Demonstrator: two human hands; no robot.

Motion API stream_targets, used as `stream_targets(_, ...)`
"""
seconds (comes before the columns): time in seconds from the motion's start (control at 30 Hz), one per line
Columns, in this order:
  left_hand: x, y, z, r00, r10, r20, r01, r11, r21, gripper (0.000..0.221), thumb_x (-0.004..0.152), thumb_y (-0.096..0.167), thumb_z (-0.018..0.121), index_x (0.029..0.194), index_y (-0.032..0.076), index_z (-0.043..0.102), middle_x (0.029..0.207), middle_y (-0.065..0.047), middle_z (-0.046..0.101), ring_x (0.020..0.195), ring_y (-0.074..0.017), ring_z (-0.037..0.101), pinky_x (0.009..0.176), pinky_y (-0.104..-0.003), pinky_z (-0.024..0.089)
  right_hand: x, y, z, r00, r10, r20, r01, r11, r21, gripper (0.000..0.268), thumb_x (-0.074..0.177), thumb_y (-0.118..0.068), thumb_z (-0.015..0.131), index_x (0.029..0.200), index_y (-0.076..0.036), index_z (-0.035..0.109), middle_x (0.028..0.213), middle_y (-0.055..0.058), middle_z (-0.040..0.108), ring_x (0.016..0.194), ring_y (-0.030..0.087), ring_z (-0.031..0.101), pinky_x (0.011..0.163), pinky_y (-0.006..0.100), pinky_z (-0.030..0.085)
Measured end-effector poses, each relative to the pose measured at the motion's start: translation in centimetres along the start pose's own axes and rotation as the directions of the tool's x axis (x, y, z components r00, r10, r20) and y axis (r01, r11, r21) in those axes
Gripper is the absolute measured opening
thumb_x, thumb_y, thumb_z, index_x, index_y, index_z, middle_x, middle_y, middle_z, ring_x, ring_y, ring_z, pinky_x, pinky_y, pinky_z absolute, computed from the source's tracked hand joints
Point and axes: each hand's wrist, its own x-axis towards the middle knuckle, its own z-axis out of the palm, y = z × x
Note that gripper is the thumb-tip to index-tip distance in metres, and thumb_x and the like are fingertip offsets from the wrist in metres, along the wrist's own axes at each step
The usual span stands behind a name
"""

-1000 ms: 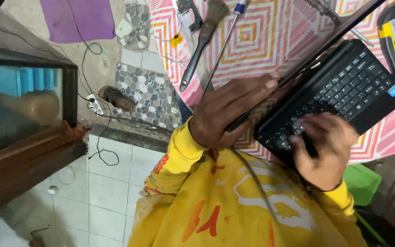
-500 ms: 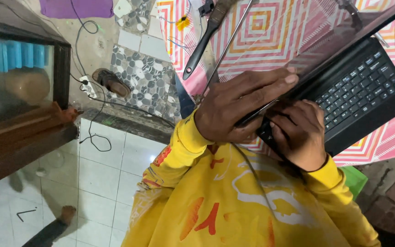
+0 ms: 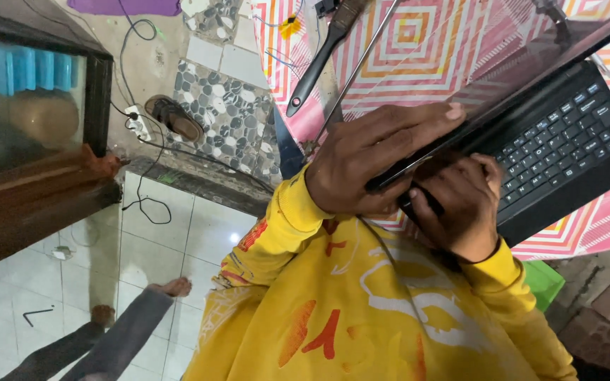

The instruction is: Disassembling and reassembling a laptop, involving the removal and installation of the keyboard, screen, and casing.

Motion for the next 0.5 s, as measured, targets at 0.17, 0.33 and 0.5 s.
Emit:
stream_targets(0.17,0.1,0.2,0.2,0.998,0.008,-0.061,-0.009,1.000,-0.011,0.037,0.113,0.021,0.037,0.146,0.006,0.046,0.150,-0.011,0.053,0.136,-0.0329,0.068,0.117,-0.042,0.060,-0.6,-1.1,1.8,0.997,-0.064,0.031,0.066,0.995,-0.081,0.015,0.092,-0.023,0.063,0.079,-0.017,0.064,0.084,0.004,0.061,0.087,0.030,0.059,0.113,0.064,0.024)
stream_targets(0.33,-0.1,0.5,0.4,0.996,-0.020,-0.082,0.020,1.000,-0.003,0.034,0.117,0.016,0.038,0.149,0.008,0.045,0.152,-0.008,0.053,0.137,-0.0316,0.071,0.118,-0.041,0.060,-0.5,-0.9,2.3,0.990,-0.143,0.012,0.143,0.987,-0.079,0.023,0.098,-0.022,0.054,0.082,-0.011,0.066,0.077,0.005,0.059,0.084,0.030,0.058,0.111,0.068,0.027)
stream_targets(0.5,0.6,0.9,-0.2,0.996,-0.018,-0.086,0.015,0.999,-0.045,0.031,0.113,0.013,0.042,0.141,0.003,0.050,0.145,-0.013,0.056,0.135,-0.0320,0.067,0.118,-0.041,0.058,-0.5,-0.8,2.3,0.994,-0.110,0.009,0.111,0.994,-0.026,0.020,0.097,-0.022,0.054,0.081,-0.013,0.064,0.077,0.004,0.057,0.082,0.030,0.056,0.111,0.065,0.027)
